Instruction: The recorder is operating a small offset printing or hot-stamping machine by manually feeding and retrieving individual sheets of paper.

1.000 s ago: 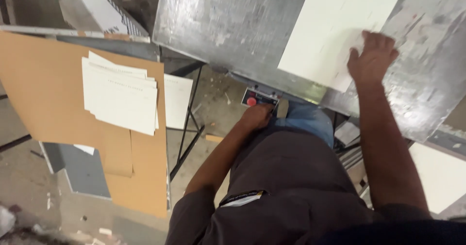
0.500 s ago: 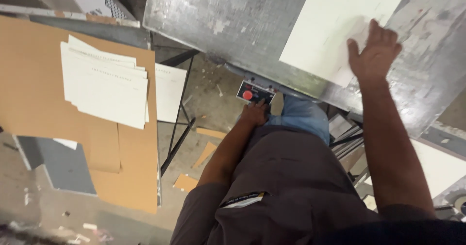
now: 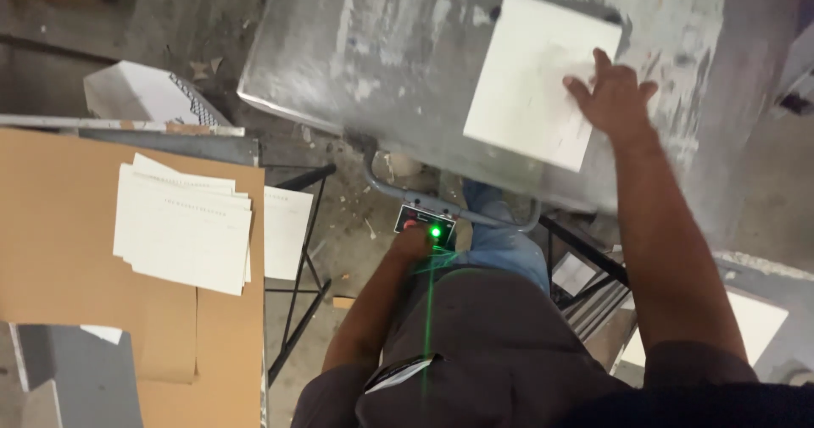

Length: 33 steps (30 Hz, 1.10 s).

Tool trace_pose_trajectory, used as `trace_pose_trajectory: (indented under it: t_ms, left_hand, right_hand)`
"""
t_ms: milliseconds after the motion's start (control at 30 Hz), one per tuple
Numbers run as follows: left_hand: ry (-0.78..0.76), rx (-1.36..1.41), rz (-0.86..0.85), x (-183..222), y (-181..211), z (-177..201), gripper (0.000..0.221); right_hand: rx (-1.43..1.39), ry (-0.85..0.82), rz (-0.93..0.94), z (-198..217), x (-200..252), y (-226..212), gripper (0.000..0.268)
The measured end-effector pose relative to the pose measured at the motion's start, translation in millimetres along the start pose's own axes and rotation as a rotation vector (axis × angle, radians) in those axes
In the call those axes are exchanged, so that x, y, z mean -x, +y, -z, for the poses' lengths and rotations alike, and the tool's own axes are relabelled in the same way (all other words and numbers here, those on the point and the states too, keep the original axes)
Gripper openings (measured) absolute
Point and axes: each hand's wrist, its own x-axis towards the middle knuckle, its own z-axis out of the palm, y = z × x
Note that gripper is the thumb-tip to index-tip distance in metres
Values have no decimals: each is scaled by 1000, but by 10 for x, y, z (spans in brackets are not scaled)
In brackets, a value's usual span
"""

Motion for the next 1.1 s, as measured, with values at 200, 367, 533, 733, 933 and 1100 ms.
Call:
trace_pose_trajectory:
  t_ms: [200, 367, 533, 733, 933, 1100]
  left_hand:
    - [152, 58, -170, 30, -666, -77, 49]
    - [196, 234, -47, 321, -1012, 42, 50]
    - [141, 210, 25, 471, -1021, 230, 50]
    - [165, 173, 10, 347, -1110, 368, 48]
    - [176, 294, -14, 231, -992, 440, 46]
    - [182, 375, 38, 361, -951, 387, 45]
  right_hand:
    - [-305, 703, 159, 831, 800, -18, 47]
    - [-325, 643, 200, 155, 1856, 105, 31]
    - [-194, 380, -177, -955, 2893, 891, 41]
    - [115, 161, -707, -946, 3419, 1541, 82]
    - [-66, 144, -758, -1256, 3605, 2004, 80]
    - [-287, 205, -452, -1407, 3894, 2683, 75]
